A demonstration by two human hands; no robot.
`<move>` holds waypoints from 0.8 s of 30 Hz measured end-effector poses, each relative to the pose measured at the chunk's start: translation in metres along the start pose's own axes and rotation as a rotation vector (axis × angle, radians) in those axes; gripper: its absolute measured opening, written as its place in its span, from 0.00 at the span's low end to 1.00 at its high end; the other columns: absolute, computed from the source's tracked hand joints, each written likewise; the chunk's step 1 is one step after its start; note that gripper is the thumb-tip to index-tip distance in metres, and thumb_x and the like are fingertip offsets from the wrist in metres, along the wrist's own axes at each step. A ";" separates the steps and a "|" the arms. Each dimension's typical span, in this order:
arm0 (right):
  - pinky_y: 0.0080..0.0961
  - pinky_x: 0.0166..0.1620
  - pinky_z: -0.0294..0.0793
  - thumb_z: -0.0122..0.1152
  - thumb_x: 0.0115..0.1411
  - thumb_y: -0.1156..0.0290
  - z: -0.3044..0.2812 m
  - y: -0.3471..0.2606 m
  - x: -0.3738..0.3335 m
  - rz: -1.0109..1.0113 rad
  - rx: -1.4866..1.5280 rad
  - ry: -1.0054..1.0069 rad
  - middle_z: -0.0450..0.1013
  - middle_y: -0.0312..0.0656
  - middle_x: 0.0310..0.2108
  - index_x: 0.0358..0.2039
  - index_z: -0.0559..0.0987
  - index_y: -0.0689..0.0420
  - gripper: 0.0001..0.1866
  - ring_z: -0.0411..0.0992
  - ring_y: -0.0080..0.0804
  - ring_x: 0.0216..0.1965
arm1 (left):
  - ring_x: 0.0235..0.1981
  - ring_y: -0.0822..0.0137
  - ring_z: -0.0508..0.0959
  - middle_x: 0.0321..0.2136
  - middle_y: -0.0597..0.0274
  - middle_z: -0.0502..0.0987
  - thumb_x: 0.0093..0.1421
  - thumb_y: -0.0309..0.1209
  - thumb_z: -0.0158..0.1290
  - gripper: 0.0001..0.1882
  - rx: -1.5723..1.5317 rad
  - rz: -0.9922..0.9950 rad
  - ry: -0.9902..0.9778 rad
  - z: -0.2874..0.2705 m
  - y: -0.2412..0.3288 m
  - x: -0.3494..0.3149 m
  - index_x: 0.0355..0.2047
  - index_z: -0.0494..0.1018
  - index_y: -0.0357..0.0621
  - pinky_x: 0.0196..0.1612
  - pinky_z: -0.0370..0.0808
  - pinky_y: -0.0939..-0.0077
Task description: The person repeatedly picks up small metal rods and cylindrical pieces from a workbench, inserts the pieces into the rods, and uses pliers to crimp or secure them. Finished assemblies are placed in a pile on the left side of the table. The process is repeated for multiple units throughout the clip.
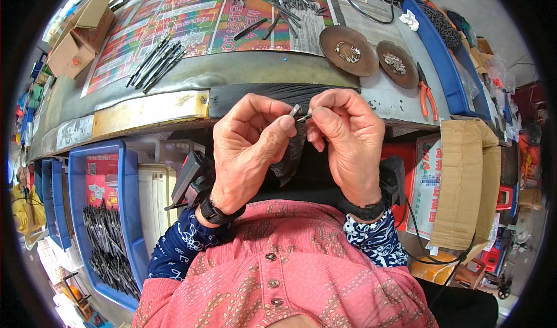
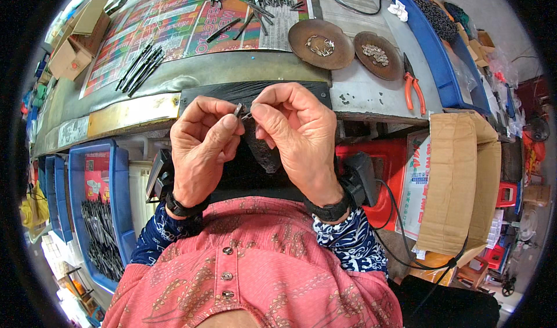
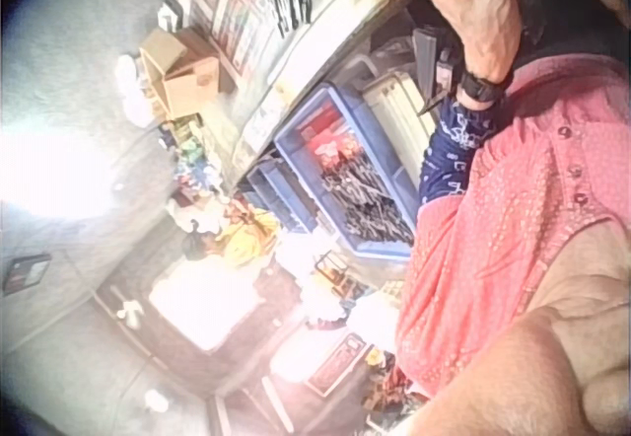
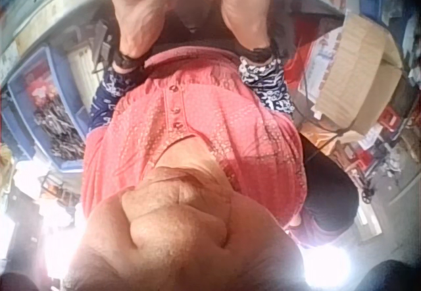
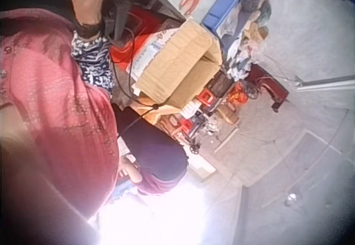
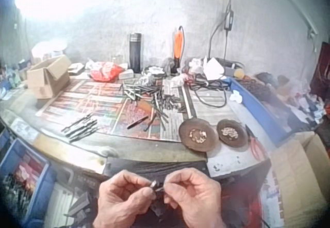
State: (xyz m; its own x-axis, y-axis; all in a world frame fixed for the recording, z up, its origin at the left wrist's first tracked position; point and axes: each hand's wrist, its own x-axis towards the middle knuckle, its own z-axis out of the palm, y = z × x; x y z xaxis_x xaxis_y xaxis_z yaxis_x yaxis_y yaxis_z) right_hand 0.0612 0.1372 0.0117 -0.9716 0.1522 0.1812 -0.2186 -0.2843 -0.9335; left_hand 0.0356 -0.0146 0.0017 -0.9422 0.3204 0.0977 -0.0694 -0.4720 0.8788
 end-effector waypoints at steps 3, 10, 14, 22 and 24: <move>0.14 0.23 0.66 0.59 0.62 0.74 -0.001 -0.005 0.003 -0.088 -0.002 -0.046 0.73 0.40 0.34 0.38 0.74 0.63 0.07 0.71 0.21 0.24 | 0.20 0.84 0.68 0.25 0.66 0.76 0.60 0.24 0.57 0.06 -0.017 -0.005 -0.017 -0.002 0.001 -0.002 0.36 0.72 0.35 0.21 0.63 0.90; 0.11 0.23 0.65 0.58 0.63 0.74 0.005 -0.009 0.004 -0.087 -0.070 -0.006 0.71 0.34 0.24 0.36 0.75 0.63 0.05 0.68 0.15 0.22 | 0.20 0.84 0.68 0.25 0.66 0.76 0.59 0.22 0.57 0.05 0.010 -0.002 -0.003 -0.003 0.000 -0.008 0.34 0.73 0.36 0.21 0.63 0.90; 0.12 0.22 0.65 0.58 0.63 0.74 0.005 -0.008 0.005 -0.073 -0.073 -0.020 0.72 0.35 0.26 0.37 0.75 0.63 0.06 0.69 0.17 0.22 | 0.20 0.85 0.68 0.25 0.68 0.76 0.59 0.21 0.57 0.05 0.051 0.015 -0.001 -0.004 -0.001 -0.008 0.34 0.73 0.36 0.21 0.63 0.90; 0.14 0.21 0.65 0.59 0.62 0.74 0.002 -0.006 0.006 -0.043 -0.113 -0.034 0.73 0.37 0.26 0.38 0.75 0.64 0.07 0.71 0.20 0.22 | 0.20 0.86 0.67 0.24 0.69 0.75 0.58 0.20 0.57 0.04 0.118 0.026 0.014 -0.004 -0.002 -0.008 0.34 0.73 0.35 0.21 0.63 0.90; 0.14 0.21 0.65 0.59 0.62 0.74 0.003 -0.007 0.006 -0.031 -0.117 -0.027 0.73 0.37 0.25 0.37 0.75 0.64 0.07 0.71 0.20 0.22 | 0.20 0.86 0.67 0.23 0.70 0.75 0.58 0.20 0.57 0.04 0.110 0.027 0.014 -0.004 -0.002 -0.008 0.34 0.73 0.35 0.21 0.62 0.90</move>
State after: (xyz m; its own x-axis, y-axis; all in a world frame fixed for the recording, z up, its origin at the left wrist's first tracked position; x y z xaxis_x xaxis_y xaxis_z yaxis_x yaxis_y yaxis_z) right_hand 0.0563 0.1375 0.0199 -0.9669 0.1329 0.2179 -0.2385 -0.1672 -0.9566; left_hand 0.0415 -0.0197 -0.0025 -0.9476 0.2974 0.1163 -0.0084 -0.3873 0.9219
